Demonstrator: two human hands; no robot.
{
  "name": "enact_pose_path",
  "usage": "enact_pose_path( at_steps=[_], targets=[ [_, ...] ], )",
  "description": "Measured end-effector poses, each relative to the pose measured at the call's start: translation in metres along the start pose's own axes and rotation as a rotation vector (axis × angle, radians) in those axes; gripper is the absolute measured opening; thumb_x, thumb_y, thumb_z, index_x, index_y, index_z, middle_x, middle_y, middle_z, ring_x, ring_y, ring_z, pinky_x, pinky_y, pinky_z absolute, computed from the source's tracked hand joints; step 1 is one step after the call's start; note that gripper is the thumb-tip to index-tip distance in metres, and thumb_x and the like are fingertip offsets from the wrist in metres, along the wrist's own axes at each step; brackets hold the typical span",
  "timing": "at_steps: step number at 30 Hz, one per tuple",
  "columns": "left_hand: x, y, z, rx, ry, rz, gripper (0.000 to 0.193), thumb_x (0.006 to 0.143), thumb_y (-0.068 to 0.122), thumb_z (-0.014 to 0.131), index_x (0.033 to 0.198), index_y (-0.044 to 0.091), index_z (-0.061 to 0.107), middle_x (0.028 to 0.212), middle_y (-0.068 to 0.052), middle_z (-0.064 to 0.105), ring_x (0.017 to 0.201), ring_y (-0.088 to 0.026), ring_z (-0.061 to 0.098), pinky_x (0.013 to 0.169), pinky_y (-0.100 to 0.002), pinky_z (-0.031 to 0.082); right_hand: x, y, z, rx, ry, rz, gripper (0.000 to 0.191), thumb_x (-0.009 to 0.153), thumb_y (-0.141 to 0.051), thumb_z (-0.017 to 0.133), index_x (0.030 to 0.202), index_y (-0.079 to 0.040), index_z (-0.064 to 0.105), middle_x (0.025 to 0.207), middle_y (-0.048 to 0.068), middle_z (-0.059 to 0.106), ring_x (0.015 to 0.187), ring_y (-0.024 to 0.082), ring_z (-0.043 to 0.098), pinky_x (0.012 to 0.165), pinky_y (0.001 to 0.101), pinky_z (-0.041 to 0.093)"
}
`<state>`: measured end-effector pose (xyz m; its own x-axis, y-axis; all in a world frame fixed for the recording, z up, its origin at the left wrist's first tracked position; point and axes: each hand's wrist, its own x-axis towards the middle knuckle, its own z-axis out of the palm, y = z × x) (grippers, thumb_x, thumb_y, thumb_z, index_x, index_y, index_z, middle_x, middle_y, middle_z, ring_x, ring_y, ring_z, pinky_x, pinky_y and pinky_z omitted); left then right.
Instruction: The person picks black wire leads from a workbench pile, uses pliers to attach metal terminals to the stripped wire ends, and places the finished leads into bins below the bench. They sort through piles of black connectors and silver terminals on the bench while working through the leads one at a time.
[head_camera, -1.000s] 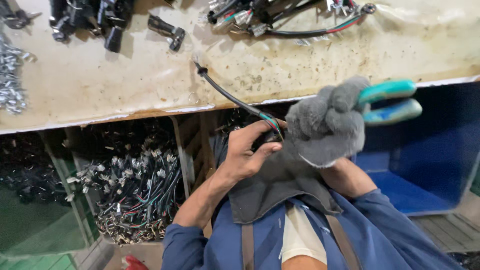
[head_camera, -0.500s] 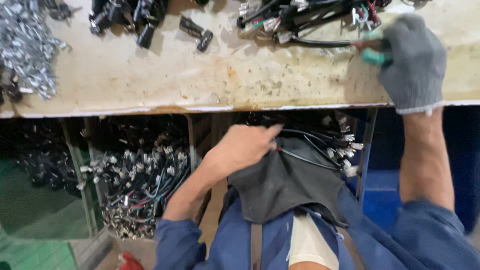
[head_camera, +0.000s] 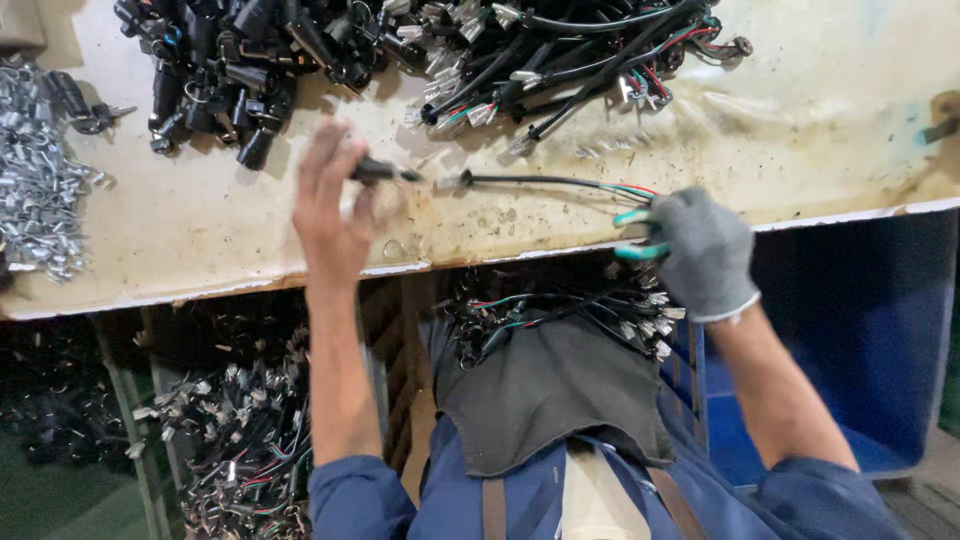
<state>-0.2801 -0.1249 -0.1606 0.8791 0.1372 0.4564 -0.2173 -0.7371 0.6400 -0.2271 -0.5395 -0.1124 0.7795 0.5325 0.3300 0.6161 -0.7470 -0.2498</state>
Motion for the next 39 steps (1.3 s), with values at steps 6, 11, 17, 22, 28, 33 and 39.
enact_pose_path(
  at_steps=[6,11,17,22,28,33,39],
  targets=[
    [-0.015,0.095,0.038,-1.195,-0.061,-0.131,0.037,0.099,0.019,0.081,0.131,0.013,0.065,0.122,-0.014,0.073,0.123,-0.028,0.069,0.117,-0.047,0.055,0.008,0.001,0.014,0.059,-0.205,0.064,0.039,0.083,-0.023,0.084,0.109,-0.001,0.066,0.088,0.016,0.067,0.070,0.033,0.067,0.060,0.0415,0.053],
    [-0.039,0.149,0.057,-1.524,-0.415,-0.562,0.046,0.103,0.029,0.071,0.140,0.005,0.060,0.099,-0.009,0.068,0.084,-0.014,0.064,0.079,-0.029,0.054,0.035,-0.005,-0.004,0.764,-0.137,0.473,0.006,0.098,-0.009,0.065,0.103,-0.007,0.062,0.085,0.010,0.062,0.076,0.027,0.061,0.068,0.0335,0.052],
    [-0.054,0.156,0.053,-1.158,-0.545,-0.561,0.033,0.112,0.024,0.059,0.138,0.005,0.064,0.090,-0.002,0.065,0.082,-0.008,0.059,0.074,-0.023,0.048,0.017,-0.050,-0.022,0.593,-0.092,-0.145,0.022,0.074,-0.012,0.076,0.094,-0.014,0.067,0.088,0.005,0.069,0.076,0.031,0.068,0.070,0.0370,0.053],
    [-0.052,0.167,0.046,-0.791,-0.491,-0.414,0.031,0.105,0.014,0.062,0.133,0.002,0.060,0.113,-0.009,0.072,0.099,-0.015,0.069,0.088,-0.027,0.054,0.017,-0.060,-0.006,0.575,-0.329,-0.136,0.011,0.079,-0.013,0.079,0.087,-0.012,0.071,0.075,0.006,0.064,0.064,0.029,0.063,0.054,0.0409,0.046],
    [-0.050,0.165,0.043,-0.782,-0.417,-0.350,0.027,0.104,0.009,0.064,0.130,0.003,0.062,0.113,-0.012,0.073,0.101,-0.019,0.070,0.096,-0.030,0.054,-0.004,-0.078,0.004,1.317,0.138,0.309,0.006,0.091,-0.010,0.070,0.094,-0.008,0.065,0.084,0.010,0.064,0.072,0.028,0.064,0.061,0.0392,0.049],
    [-0.058,0.169,0.043,-0.792,-0.514,-0.335,0.031,0.100,0.010,0.066,0.131,0.004,0.064,0.106,-0.009,0.073,0.094,-0.017,0.070,0.092,-0.028,0.055,-0.014,-0.088,0.005,2.139,0.360,0.496,0.011,0.094,-0.005,0.068,0.103,-0.008,0.063,0.091,0.011,0.066,0.075,0.027,0.065,0.063,0.0382,0.051],
    [-0.056,0.173,0.048,-0.736,-0.505,-0.279,0.051,0.099,0.012,0.072,0.144,0.007,0.049,0.101,-0.012,0.070,0.089,-0.026,0.069,0.084,-0.029,0.054,0.007,-0.091,0.009,2.233,0.244,0.556,0.020,0.098,0.002,0.065,0.115,-0.007,0.060,0.099,0.012,0.068,0.079,0.026,0.067,0.066,0.0370,0.052]
  ],
)
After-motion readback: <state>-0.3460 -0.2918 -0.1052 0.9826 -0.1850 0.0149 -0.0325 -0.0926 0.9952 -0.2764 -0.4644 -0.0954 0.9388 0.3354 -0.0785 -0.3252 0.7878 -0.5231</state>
